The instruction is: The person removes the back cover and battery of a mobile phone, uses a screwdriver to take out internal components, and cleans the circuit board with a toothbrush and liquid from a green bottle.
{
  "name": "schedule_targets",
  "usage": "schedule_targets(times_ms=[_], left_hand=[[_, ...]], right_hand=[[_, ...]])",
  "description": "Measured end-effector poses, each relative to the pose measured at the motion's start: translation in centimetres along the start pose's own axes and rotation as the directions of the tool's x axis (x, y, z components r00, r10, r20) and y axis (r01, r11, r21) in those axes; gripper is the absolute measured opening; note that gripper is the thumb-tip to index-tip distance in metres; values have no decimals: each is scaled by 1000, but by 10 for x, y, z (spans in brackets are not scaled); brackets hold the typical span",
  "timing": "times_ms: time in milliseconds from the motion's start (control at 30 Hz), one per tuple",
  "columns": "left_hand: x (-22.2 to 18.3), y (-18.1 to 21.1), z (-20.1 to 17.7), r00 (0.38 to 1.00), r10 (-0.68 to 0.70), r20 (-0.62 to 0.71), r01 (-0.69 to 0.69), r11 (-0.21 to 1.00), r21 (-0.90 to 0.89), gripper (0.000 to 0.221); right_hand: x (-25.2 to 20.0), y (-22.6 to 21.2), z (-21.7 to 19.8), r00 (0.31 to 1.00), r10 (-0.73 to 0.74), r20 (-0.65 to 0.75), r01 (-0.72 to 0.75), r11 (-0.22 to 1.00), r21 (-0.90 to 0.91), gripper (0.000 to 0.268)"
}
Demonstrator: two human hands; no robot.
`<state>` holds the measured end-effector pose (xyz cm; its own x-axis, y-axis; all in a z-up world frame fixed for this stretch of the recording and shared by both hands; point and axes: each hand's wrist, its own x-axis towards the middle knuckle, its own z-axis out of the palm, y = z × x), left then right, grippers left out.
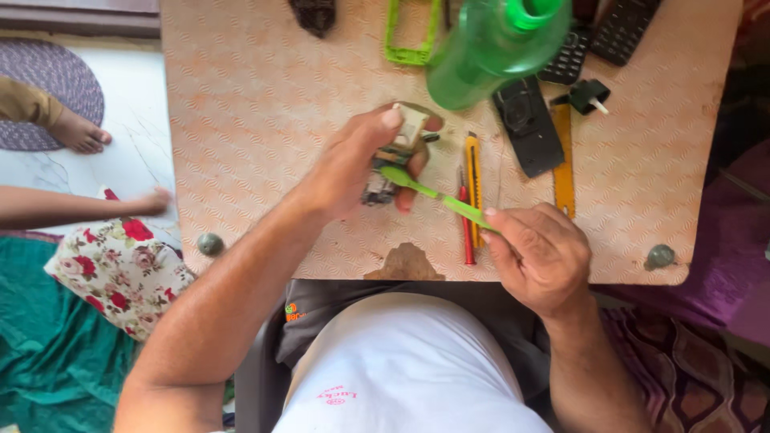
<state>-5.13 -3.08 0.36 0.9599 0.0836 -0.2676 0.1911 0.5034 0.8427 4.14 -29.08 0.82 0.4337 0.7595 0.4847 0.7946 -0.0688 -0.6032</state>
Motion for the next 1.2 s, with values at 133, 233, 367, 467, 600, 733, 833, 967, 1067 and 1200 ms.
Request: schedule_targets(times_ms=[133, 233, 367, 467, 600, 733, 833, 967, 1067, 1200], left_hand=[[2, -5, -3, 1000, -3, 27, 4, 1000, -22, 70], [-2, -8, -4, 999, -25, 30, 25, 999, -30, 75], [2, -8, 2, 999, -32, 44, 36, 993, -112, 74], [5, -12, 2, 997, -41, 60, 48, 991, -127, 73], [12, -14, 1, 995, -83, 64, 88, 992, -91, 73], [16, -13, -1, 990, -77, 115, 89, 990, -107, 74], [18, -12, -4, 989, -50, 138, 68, 989, -131, 76], [17, -11, -4, 987, -45, 152, 74, 979, -190, 80], [16, -12, -6, 988, -30, 151, 59, 980, -191, 83], [19, -10, -10, 988, 21, 154, 8, 982, -187, 83]], right_hand=[[-6, 10, -3, 999, -28, -19, 29, 999, 17, 30], [-9, 12, -7, 999, -39, -26, 39, 999, 10, 31], [-6, 7, -12, 997, -48, -60, 47, 999, -8, 33], [-7, 2, -16, 997, -40, -62, 37, 999, -35, 34], [-9, -2, -18, 997, -3, -78, -1, 999, -55, 35], [-6, 0, -17, 997, 4, -82, -10, 998, -62, 32], [-4, 2, -15, 996, 16, -83, -24, 996, -87, 32], [-3, 3, -15, 997, 15, -82, -26, 991, -133, 32], [3, 2, -13, 998, 5, -64, -15, 988, -154, 31], [10, -3, -9, 994, 39, -98, -53, 988, -143, 27]])
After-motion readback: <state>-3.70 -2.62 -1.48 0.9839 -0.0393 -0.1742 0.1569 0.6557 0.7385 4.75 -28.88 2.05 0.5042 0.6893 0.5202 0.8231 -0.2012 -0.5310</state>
